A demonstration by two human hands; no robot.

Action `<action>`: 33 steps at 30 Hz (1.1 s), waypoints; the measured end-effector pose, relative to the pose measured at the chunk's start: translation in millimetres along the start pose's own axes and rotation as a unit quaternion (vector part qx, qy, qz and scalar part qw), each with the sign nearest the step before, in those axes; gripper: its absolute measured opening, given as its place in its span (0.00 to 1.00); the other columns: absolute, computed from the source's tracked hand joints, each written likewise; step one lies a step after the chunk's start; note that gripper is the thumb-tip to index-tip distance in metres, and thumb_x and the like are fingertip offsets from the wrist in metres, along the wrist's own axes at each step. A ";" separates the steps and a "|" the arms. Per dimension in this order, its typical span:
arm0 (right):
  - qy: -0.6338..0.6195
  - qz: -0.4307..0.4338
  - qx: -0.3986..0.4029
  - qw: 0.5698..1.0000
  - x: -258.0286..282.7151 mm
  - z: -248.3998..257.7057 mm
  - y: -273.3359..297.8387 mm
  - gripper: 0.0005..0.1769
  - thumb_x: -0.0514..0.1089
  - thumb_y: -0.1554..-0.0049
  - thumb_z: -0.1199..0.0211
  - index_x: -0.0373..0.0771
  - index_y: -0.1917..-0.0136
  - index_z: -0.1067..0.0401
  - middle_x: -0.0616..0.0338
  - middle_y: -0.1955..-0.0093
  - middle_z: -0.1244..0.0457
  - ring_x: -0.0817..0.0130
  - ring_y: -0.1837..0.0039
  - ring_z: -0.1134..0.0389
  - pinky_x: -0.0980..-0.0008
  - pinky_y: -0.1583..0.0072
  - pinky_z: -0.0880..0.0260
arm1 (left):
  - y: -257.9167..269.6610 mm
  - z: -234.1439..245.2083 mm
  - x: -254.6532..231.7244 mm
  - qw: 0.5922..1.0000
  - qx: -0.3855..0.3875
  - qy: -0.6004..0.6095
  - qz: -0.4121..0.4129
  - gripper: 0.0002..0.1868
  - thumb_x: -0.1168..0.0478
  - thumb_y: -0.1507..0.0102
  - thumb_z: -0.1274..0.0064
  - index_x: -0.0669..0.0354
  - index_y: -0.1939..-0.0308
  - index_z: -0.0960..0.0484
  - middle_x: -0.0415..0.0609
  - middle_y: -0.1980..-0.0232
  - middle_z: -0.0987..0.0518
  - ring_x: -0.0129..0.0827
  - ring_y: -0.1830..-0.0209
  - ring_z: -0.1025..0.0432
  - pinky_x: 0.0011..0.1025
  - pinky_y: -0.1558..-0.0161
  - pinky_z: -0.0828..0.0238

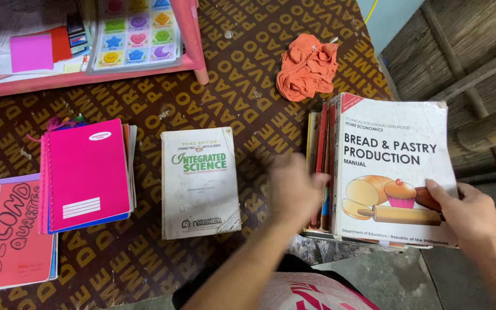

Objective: The person wipes the covers of several textbooks and a speaker box with an orange cloth, then stacks them. They then sort a pile of loose papers and documents into separate stacks on the floor.

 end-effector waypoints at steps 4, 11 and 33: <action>0.184 0.279 -0.198 0.922 40.4 22.7 30.0 0.36 0.62 0.40 0.29 0.27 0.37 0.28 0.42 0.42 0.34 0.44 0.32 0.37 0.48 0.33 0.34 | -0.3 62.0 118.4 0.966 -0.020 -0.212 0.147 0.53 0.29 0.44 0.36 0.84 0.47 0.30 0.78 0.38 0.34 0.60 0.30 0.42 0.61 0.29 0.51; 0.062 0.270 -0.112 0.954 89.0 14.2 91.6 0.31 0.55 0.38 0.32 0.27 0.35 0.31 0.37 0.39 0.39 0.46 0.36 0.36 0.51 0.36 0.33 | 59.4 138.8 253.0 0.860 -0.032 -0.196 0.469 0.71 0.34 0.57 0.22 0.66 0.26 0.49 0.69 0.25 0.47 0.62 0.25 0.48 0.58 0.36 0.39; -0.345 -0.056 0.321 0.880 194.5 -69.2 152.1 0.33 0.59 0.40 0.37 0.36 0.29 0.29 0.48 0.39 0.30 0.56 0.42 0.31 0.53 0.42 0.31 | 0.7 83.3 8.9 0.789 0.124 0.595 0.094 0.22 0.65 0.45 0.38 0.76 0.49 0.17 0.60 0.54 0.14 0.42 0.60 0.18 0.37 0.55 0.19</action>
Point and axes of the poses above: each hand's wrist, its own y-axis away from the middle knuckle, its own z-axis out of the back of the hand, x = y × z, the point moved 10 cm from there along -y, towards the middle knuckle
